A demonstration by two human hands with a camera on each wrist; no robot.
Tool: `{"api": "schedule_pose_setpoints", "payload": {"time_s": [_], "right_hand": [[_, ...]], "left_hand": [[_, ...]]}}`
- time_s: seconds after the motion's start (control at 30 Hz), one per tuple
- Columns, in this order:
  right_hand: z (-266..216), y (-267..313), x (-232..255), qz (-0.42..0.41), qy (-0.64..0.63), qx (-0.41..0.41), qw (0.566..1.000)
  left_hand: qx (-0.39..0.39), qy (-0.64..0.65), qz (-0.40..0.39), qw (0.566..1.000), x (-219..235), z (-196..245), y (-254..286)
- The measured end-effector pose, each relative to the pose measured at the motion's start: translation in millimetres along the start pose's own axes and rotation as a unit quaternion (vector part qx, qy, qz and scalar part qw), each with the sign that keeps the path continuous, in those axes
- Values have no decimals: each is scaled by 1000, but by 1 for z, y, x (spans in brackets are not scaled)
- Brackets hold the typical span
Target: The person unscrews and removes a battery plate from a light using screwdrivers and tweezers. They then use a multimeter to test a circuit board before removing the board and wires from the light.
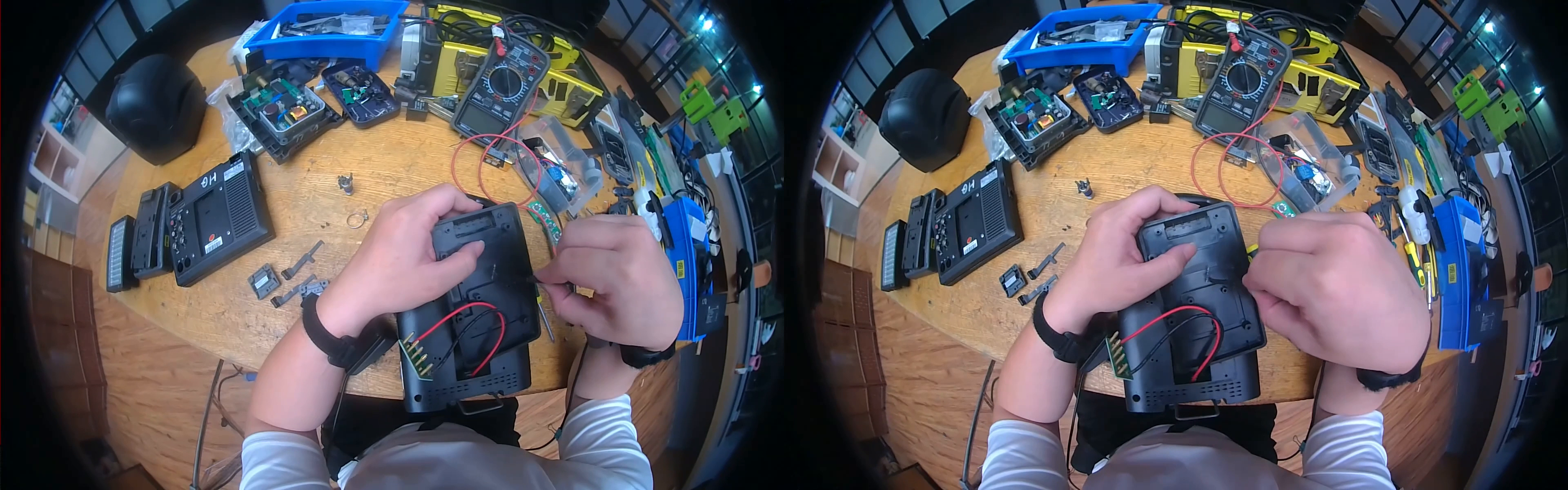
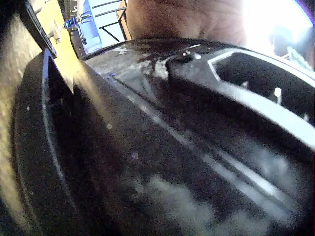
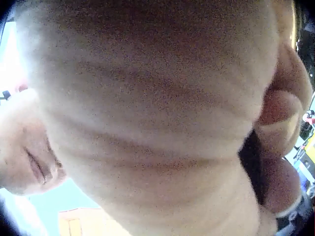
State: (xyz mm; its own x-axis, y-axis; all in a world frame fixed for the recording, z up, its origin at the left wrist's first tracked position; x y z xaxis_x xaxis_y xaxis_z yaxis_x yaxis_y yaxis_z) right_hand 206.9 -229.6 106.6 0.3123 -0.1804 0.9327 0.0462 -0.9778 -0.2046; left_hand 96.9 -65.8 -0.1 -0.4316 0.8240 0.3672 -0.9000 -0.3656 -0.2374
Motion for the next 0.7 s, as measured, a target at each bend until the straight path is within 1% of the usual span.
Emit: {"api": "schedule_pose_setpoints", "payload": {"time_s": [0.13,0.23,0.27,0.3,0.33,0.4,0.43,0.5,0.53,0.57,0.63,0.7], "right_hand": [[-2,0,3,-5,3,-1,1000],[-2,0,6,9,1,8,1000],[-2,0,8,28,6,18,999],[-1,-1,11,47,12,27,998],[1,-1,12,48,14,27,998],[11,-1,17,116,6,-14,993],[15,-1,18,118,8,-12,993],[31,-3,22,160,11,-93,983],[40,-4,19,170,-10,-125,977],[49,-8,14,174,-8,-125,977],[68,-17,-1,181,-3,-88,979],[88,-26,-24,178,-58,-85,979]], "left_hand": [[1,1,-3,1000,0,1,0],[-2,-8,1,1000,0,1,0],[-4,-9,2,1000,1,2,0],[10,-4,-4,1000,1,3,0],[24,0,-10,1000,1,4,0],[13,-2,-6,1000,1,2,0],[7,-4,-3,1000,1,2,0],[8,-4,-5,1000,2,3,0],[12,-4,-9,1000,1,3,0],[8,-6,-10,1000,-1,2,0],[-60,6,28,998,-2,0,-1],[-52,4,24,998,-3,-1,0]]}}
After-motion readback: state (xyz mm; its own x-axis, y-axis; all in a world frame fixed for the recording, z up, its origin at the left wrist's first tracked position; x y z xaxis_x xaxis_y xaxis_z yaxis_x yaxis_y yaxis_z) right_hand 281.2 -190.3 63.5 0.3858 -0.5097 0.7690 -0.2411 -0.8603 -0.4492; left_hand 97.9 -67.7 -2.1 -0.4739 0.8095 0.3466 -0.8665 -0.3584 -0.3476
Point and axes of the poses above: each hand's wrist, its own y-axis away from the middle knuckle, its own x-axis out of the back of the hand, z = x × y, the point moved 4 cm from there along -y, towards the middle knuckle, and after that the axes turned 1 degree about -y, right-handed, at the moved point
